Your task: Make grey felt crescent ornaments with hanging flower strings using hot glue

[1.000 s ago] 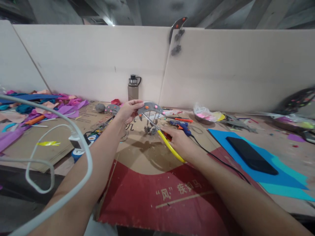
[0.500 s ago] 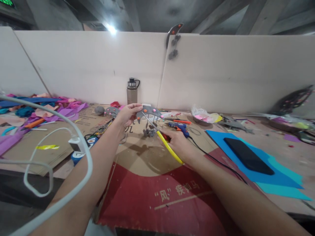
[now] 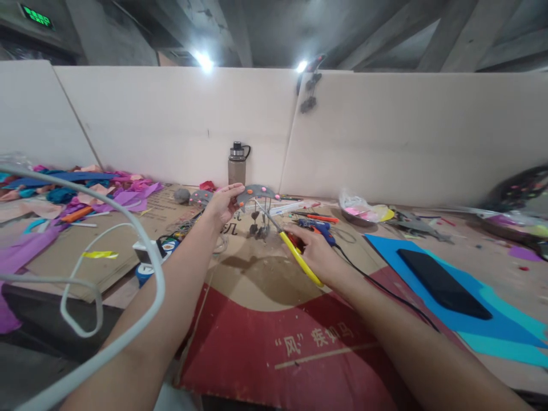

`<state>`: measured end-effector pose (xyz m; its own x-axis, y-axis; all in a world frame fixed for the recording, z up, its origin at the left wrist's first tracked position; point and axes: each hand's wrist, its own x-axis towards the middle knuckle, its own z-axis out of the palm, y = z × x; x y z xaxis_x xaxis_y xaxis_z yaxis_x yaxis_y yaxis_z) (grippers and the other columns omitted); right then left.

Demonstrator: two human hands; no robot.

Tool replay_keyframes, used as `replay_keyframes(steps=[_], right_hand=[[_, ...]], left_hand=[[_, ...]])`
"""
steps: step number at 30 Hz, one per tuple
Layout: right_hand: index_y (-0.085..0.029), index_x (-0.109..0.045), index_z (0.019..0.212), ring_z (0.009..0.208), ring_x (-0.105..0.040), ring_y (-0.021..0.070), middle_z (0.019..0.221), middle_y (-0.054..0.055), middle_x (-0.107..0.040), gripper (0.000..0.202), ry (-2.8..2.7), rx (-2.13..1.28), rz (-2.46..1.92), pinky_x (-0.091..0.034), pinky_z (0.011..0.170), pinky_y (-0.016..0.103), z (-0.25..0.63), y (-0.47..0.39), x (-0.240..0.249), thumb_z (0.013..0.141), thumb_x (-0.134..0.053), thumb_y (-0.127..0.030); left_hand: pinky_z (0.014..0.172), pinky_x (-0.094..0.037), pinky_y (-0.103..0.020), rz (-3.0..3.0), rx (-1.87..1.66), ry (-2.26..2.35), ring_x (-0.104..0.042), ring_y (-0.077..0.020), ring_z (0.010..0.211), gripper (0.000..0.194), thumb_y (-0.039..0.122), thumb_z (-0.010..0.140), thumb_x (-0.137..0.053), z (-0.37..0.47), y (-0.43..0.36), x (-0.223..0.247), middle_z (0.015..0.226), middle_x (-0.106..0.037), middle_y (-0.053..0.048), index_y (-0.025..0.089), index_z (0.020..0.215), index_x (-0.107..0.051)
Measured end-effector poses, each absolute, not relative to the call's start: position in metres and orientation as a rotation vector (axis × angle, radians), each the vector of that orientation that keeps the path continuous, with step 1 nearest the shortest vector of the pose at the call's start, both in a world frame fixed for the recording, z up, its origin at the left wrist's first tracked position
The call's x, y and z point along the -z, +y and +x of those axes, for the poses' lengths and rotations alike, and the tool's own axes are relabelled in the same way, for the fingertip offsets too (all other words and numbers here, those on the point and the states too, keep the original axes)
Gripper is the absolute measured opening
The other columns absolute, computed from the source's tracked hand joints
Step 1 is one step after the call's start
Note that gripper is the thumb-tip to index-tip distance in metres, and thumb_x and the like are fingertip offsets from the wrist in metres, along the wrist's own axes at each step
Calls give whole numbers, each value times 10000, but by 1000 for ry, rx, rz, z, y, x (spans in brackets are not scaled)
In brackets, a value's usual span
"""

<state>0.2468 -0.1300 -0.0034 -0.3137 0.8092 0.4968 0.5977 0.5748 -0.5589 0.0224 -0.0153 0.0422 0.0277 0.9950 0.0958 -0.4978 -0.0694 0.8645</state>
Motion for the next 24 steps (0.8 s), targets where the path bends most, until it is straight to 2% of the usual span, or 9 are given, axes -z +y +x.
replay_keyframes(steps=[3, 7, 9, 11, 14, 17, 21, 24], right_hand=[[-186, -603, 1153, 914, -600, 207, 1056, 79, -656, 383, -2033, -367, -1110, -469, 812, 332, 246, -133, 1, 799, -541, -320], [-193, -611, 1069, 629, -536, 154, 738, 11, -599, 324, -1893, -325, -1170, -442, 612, 277, 252, -139, -6, 818, -515, -374], [-200, -612, 1065, 571, -503, 141, 668, -7, -562, 316, -1840, -301, -1211, -421, 581, 267, 257, -139, -10, 827, -506, -379], [-204, -625, 1066, 580, -514, 144, 678, -1, -584, 318, -1842, -290, -1257, -422, 598, 270, 263, -137, -12, 827, -509, -378], [-208, -664, 1036, 671, -575, 170, 799, 37, -669, 310, -1903, -272, -1363, -431, 650, 279, 268, -133, -13, 815, -526, -377], [-217, -694, 999, 700, -608, 195, 833, 72, -703, 286, -2004, -217, -1556, -414, 632, 274, 269, -132, -8, 798, -544, -354], [-213, -695, 1011, 671, -611, 206, 834, 108, -703, 297, -2063, -103, -1750, -391, 593, 275, 272, -129, 3, 761, -575, -317], [-182, -687, 1011, 716, -615, 224, 827, 123, -692, 296, -2139, -56, -1776, -417, 652, 301, 277, -124, 12, 759, -565, -280]], left_hand=[[453, -456, -148, 856, -1424, 700, -589, -67, 506, 106, 75, 737, -644, 21, -17, -47, 674, -683, -18, 122, 828, -617], [428, -441, -131, 767, -1460, 680, -579, -52, 488, 91, 70, 747, -646, 17, -19, -54, 658, -678, -11, 136, 806, -623], [432, -459, -137, 746, -1491, 665, -592, -61, 501, 114, 86, 737, -669, 13, -18, -57, 656, -679, -7, 155, 819, -629], [415, -458, -132, 752, -1519, 636, -567, -51, 471, 134, 112, 746, -676, 8, -16, -60, 645, -675, 2, 170, 861, -639], [380, -428, -120, 765, -1519, 637, -513, -35, 421, 122, 154, 781, -661, 1, -15, -64, 596, -646, 18, 179, 898, -639], [359, -396, -122, 788, -1551, 697, -503, -33, 412, 111, 191, 791, -663, -1, -13, -66, 598, -642, 18, 181, 899, -637], [390, -415, -125, 807, -1588, 710, -530, -37, 441, 116, 162, 766, -688, 1, -11, -64, 626, -656, 21, 184, 865, -631], [429, -442, -125, 841, -1594, 689, -575, -46, 490, 124, 119, 742, -694, 4, -12, -62, 660, -673, 22, 182, 819, -619]])
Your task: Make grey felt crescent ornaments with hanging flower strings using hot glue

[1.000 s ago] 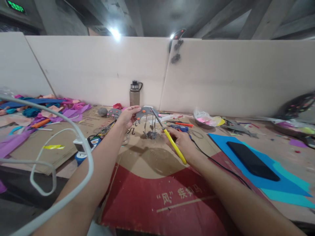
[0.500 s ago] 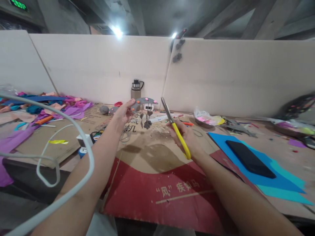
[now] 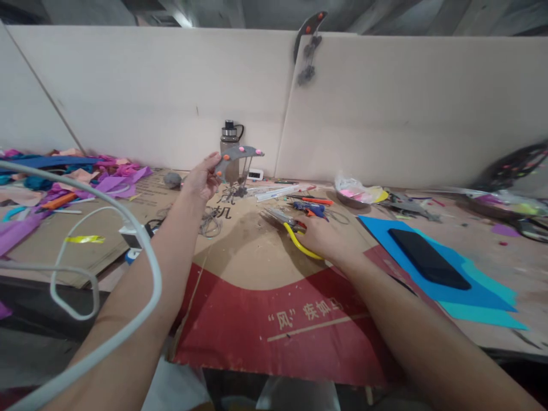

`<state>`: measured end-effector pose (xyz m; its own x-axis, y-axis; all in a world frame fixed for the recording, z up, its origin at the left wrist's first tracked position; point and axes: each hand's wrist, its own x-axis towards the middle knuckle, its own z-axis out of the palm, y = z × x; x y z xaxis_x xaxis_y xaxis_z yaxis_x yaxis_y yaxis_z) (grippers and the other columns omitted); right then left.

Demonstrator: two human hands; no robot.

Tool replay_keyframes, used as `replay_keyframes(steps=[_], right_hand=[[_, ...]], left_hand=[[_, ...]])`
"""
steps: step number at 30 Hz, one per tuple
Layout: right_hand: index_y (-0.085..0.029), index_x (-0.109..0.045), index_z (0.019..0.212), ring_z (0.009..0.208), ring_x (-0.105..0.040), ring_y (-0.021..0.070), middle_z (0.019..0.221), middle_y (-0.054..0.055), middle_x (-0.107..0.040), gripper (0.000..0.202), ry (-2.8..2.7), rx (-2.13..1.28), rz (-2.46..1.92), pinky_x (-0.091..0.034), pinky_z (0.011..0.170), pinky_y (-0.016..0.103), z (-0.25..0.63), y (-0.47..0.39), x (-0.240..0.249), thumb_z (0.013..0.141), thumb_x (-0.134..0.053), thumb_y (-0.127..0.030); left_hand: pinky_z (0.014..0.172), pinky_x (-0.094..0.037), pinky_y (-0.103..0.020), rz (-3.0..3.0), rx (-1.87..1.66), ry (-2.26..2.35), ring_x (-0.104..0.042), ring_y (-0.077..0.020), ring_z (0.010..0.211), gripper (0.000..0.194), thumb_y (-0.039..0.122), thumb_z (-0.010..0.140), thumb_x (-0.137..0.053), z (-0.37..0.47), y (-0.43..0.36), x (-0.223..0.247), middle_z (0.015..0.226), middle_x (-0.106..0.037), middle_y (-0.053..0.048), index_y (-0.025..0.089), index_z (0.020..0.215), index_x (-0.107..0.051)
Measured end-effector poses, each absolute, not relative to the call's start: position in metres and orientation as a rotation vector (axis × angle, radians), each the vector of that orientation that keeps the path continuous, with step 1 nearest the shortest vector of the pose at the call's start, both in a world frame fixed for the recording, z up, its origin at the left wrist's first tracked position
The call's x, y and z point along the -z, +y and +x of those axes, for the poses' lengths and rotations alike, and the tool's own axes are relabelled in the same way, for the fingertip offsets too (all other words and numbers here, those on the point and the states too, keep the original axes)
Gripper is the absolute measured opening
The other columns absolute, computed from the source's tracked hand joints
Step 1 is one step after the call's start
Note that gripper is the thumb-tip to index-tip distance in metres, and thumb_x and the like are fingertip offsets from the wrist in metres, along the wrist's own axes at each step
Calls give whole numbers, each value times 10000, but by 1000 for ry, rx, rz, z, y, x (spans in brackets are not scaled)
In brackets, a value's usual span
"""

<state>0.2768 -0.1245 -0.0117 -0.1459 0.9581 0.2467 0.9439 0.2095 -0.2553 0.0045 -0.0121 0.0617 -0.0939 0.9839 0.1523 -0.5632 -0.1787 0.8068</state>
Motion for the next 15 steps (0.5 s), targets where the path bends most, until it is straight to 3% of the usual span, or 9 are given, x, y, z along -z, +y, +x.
replay_keyframes(steps=[5, 7, 15], right_hand=[[-167, -696, 983, 1012, -557, 298, 1020, 163, -650, 270, -2103, 100, -1608, -411, 869, 428, 274, -120, 9, 769, -562, -263], [-172, -678, 1022, 1055, -542, 270, 1085, 142, -634, 294, -1948, -26, -1447, -407, 910, 431, 268, -119, 2, 826, -501, -301], [-187, -648, 1029, 888, -585, 172, 1066, 90, -639, 411, -1404, -774, -1115, -486, 721, 287, 251, -103, -40, 859, -414, -479]], left_hand=[[471, -494, -161, 921, -1542, 635, -618, -79, 520, 159, 81, 718, -679, 12, -22, -62, 679, -689, 10, 164, 835, -610], [467, -492, -160, 942, -1518, 629, -619, -81, 512, 172, 64, 704, -682, 15, -27, -64, 668, -684, 4, 145, 835, -606], [491, -505, -161, 1052, -1418, 620, -637, -93, 535, 218, 45, 662, -708, 26, -35, -61, 647, -670, -4, 123, 839, -607]])
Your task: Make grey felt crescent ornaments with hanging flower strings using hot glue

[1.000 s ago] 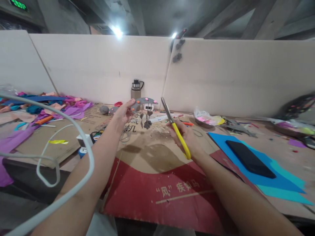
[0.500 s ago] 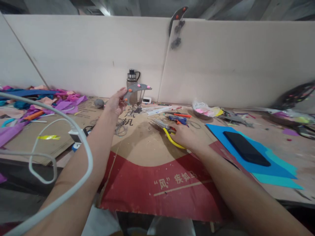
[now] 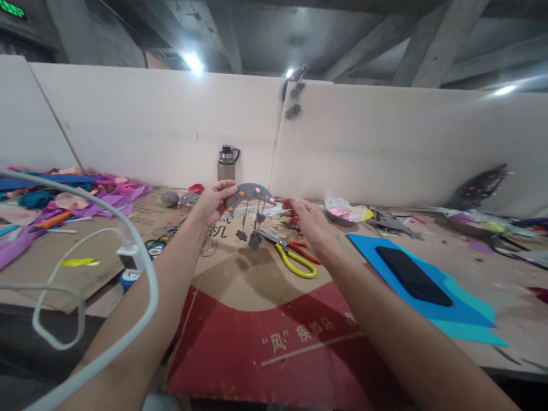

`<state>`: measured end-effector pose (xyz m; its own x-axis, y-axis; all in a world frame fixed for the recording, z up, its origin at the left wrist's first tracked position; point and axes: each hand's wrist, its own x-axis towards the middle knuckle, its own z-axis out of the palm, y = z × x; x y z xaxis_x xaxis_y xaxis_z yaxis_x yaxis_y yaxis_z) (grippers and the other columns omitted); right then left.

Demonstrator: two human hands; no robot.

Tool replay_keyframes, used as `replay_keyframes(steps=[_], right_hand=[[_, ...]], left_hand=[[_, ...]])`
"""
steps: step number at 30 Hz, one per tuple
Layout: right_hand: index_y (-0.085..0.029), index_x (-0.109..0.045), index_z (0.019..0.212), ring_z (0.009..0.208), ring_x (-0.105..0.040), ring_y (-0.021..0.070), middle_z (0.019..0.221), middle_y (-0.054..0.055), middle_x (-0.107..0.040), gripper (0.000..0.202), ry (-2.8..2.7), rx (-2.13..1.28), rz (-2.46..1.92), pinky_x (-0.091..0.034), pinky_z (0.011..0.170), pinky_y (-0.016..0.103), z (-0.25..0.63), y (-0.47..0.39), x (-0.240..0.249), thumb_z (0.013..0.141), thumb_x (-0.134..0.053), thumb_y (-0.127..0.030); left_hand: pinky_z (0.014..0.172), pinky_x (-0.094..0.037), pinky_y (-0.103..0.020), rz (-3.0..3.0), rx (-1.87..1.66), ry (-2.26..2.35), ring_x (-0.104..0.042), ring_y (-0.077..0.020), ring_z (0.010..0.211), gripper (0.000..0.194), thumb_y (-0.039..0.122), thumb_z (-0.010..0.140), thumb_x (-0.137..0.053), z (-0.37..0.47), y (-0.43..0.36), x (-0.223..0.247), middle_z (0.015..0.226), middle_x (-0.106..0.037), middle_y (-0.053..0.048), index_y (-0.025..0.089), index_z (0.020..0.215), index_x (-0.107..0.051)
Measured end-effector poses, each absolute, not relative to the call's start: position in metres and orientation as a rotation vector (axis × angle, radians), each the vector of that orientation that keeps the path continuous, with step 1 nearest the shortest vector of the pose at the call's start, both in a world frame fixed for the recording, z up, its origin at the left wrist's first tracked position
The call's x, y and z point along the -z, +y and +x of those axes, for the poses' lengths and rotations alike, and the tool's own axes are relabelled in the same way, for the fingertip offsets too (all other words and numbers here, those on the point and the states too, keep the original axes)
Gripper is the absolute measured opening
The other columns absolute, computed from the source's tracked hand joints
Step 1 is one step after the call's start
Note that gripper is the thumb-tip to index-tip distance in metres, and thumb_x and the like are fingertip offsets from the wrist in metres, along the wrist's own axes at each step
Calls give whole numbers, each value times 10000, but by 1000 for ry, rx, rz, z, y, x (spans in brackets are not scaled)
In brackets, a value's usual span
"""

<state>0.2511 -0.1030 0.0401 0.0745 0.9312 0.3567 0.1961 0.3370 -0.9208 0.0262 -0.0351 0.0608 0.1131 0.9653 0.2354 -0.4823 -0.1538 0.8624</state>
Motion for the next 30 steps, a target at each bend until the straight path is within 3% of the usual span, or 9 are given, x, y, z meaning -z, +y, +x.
replay_keyframes(steps=[3, 6, 9, 12, 16, 22, 30], right_hand=[[-184, -667, 987, 823, -567, 155, 1047, 87, -645, 397, -1412, -835, -1145, -462, 656, 259, 249, -88, -52, 837, -439, -472], [-175, -675, 889, 707, -530, 132, 896, 62, -655, 358, -1505, -869, -1217, -407, 575, 236, 243, -78, -60, 803, -471, -457], [-163, -637, 707, 558, -436, 98, 639, 6, -569, 290, -1597, -883, -1247, -314, 503, 226, 238, -77, -64, 752, -527, -427], [-162, -603, 618, 496, -363, 79, 533, -28, -487, 242, -1575, -921, -1223, -257, 479, 231, 235, -77, -66, 694, -585, -392], [-159, -629, 641, 495, -368, 76, 535, -31, -504, 221, -1510, -978, -1159, -259, 492, 233, 234, -75, -71, 660, -611, -378], [-163, -648, 683, 503, -388, 76, 552, -34, -527, 230, -1463, -970, -1094, -274, 514, 230, 231, -66, -82, 645, -628, -390], [-161, -609, 670, 517, -364, 77, 564, -43, -498, 273, -1355, -982, -1035, -268, 529, 230, 221, -61, -69, 631, -625, -430]], left_hand=[[477, -499, -167, 1109, -1371, 656, -629, -93, 523, 245, 58, 638, -734, 28, -35, -57, 657, -667, -2, 126, 841, -613], [470, -491, -167, 1151, -1328, 674, -627, -95, 524, 281, 96, 608, -776, 29, -36, -56, 667, -666, -3, 126, 839, -618], [493, -491, -160, 1158, -1321, 672, -628, -87, 541, 307, 126, 586, -803, 30, -37, -55, 679, -664, 2, 126, 833, -621], [504, -492, -161, 1150, -1310, 646, -629, -85, 555, 290, 143, 599, -799, 30, -37, -55, 709, -674, 1, 137, 838, -634], [578, -524, -196, 1098, -1266, 543, -658, -122, 654, 241, 337, 754, -696, 29, -36, -54, 790, -708, -68, 123, 864, -675], [672, -532, -260, 1085, -1061, 429, -691, -215, 814, 549, 621, 815, -491, 24, -38, -53, 838, -721, -158, 118, 894, -696], [776, -510, -325, 1077, -993, 400, -685, -260, 897, 667, 676, 826, -396, 23, -36, -54, 894, -722, -191, 100, 983, -694]])
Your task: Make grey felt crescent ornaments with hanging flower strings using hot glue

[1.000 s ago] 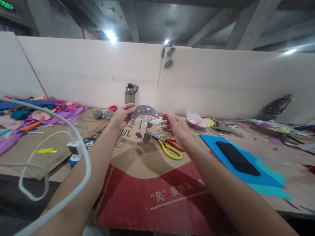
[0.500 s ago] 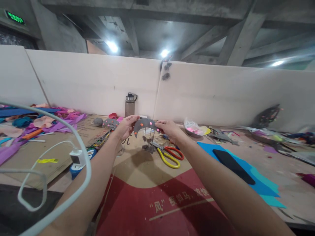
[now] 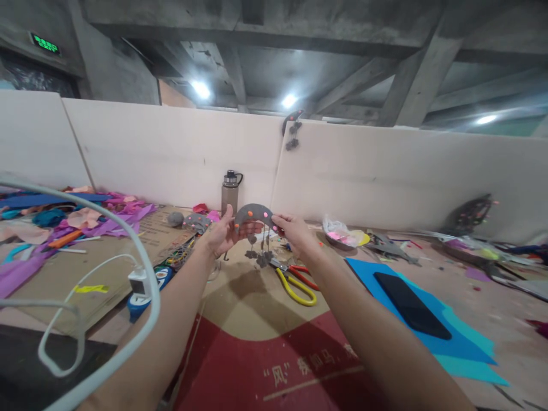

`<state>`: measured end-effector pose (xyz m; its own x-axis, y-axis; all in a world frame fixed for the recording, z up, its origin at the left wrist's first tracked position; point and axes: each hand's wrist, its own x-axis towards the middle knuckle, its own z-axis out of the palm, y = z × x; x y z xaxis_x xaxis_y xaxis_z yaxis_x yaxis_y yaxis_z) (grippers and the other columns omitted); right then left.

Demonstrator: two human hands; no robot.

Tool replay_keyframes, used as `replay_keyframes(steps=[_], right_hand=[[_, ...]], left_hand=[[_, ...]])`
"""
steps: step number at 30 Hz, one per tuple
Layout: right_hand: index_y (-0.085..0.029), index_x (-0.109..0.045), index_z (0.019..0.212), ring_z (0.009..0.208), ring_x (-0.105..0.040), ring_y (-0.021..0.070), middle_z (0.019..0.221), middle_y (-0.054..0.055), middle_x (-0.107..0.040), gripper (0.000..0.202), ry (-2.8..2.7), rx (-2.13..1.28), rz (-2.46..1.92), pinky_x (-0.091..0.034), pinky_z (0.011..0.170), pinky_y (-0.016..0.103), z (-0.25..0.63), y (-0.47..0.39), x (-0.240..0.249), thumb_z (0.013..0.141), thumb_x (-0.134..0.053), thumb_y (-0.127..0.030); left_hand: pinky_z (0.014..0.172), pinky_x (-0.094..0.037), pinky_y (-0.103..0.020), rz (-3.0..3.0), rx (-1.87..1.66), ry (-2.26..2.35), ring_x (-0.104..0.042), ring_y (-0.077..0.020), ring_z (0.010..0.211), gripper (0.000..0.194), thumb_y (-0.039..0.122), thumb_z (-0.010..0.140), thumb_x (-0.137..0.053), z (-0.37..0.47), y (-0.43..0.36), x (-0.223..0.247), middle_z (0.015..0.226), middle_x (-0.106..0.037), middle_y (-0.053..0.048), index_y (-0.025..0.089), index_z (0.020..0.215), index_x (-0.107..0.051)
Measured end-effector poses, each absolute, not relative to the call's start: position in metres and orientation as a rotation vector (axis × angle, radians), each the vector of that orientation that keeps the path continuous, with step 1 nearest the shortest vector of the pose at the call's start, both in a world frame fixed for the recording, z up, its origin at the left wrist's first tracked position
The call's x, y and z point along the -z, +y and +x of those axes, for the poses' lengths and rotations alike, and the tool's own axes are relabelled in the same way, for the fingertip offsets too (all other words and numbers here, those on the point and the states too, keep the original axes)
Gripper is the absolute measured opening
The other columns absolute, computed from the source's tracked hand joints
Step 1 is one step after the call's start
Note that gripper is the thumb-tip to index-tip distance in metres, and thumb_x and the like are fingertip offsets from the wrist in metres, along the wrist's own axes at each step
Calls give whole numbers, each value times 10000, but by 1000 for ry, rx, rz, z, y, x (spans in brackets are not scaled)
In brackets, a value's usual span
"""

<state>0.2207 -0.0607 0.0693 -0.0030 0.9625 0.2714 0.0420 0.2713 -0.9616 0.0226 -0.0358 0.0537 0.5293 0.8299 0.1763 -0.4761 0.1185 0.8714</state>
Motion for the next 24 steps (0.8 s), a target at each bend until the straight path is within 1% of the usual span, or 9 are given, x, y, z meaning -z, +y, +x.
replay_keyframes(steps=[4, 8, 12, 14, 17, 20, 22, 24], right_hand=[[-163, -614, 687, 534, -372, 79, 578, -43, -495, 290, -1278, -995, -1027, -272, 542, 227, 220, -56, -58, 610, -615, -443], [-170, -596, 661, 523, -347, 82, 555, -50, -480, 316, -1309, -1004, -1050, -252, 530, 233, 221, -47, -50, 591, -622, -476], [-171, -566, 622, 520, -330, 80, 534, -61, -448, 295, -1379, -976, -1051, -237, 534, 240, 223, -39, -48, 622, -611, -463], [-171, -557, 614, 517, -321, 79, 535, -64, -438, 283, -1395, -963, -1049, -231, 533, 241, 224, -36, -47, 638, -604, -449], [-168, -570, 626, 514, -308, 77, 540, -67, -428, 273, -1397, -935, -1054, -232, 528, 238, 226, -32, -45, 654, -599, -438], [-164, -624, 703, 545, -364, 88, 590, -50, -488, 312, -1392, -892, -1050, -280, 546, 232, 229, -30, -43, 694, -567, -471], [-166, -656, 810, 603, -438, 108, 681, -20, -568, 377, -1371, -814, -1065, -330, 579, 234, 232, -30, -44, 732, -518, -508], [-165, -660, 902, 655, -485, 126, 775, 11, -620, 425, -1342, -701, -1092, -368, 613, 245, 237, -33, -45, 761, -477, -522]], left_hand=[[787, -489, -297, 1069, -1111, 507, -668, -234, 928, 642, 639, 854, -392, 19, -25, -48, 960, -720, -172, 90, 977, -701], [672, -476, -231, 1067, -1212, 626, -664, -168, 781, 480, 533, 849, -511, 17, -16, -41, 877, -730, -123, 99, 888, -713], [585, -466, -209, 1099, -1230, 640, -628, -131, 668, 287, 386, 759, -679, 18, -17, -39, 808, -719, -85, 110, 832, -707], [531, -448, -200, 1139, -1218, 643, -601, -118, 614, 256, 343, 697, -739, 19, -19, -40, 757, -701, -65, 112, 798, -696], [489, -428, -183, 1207, -1187, 655, -541, -83, 530, 267, 343, 647, -780, 19, -23, -42, 640, -633, -16, 115, 727, -667], [476, -423, -174, 1233, -1177, 679, -509, -63, 494, 267, 343, 632, -788, 20, -25, -43, 589, -586, 14, 121, 689, -652], [475, -426, -169, 1221, -1208, 698, -508, -59, 491, 249, 324, 626, -789, 21, -25, -43, 587, -588, 15, 121, 698, -664], [482, -441, -171, 1175, -1254, 716, -519, -60, 498, 232, 301, 621, -786, 20, -24, -42, 605, -608, 8, 119, 714, -674]])
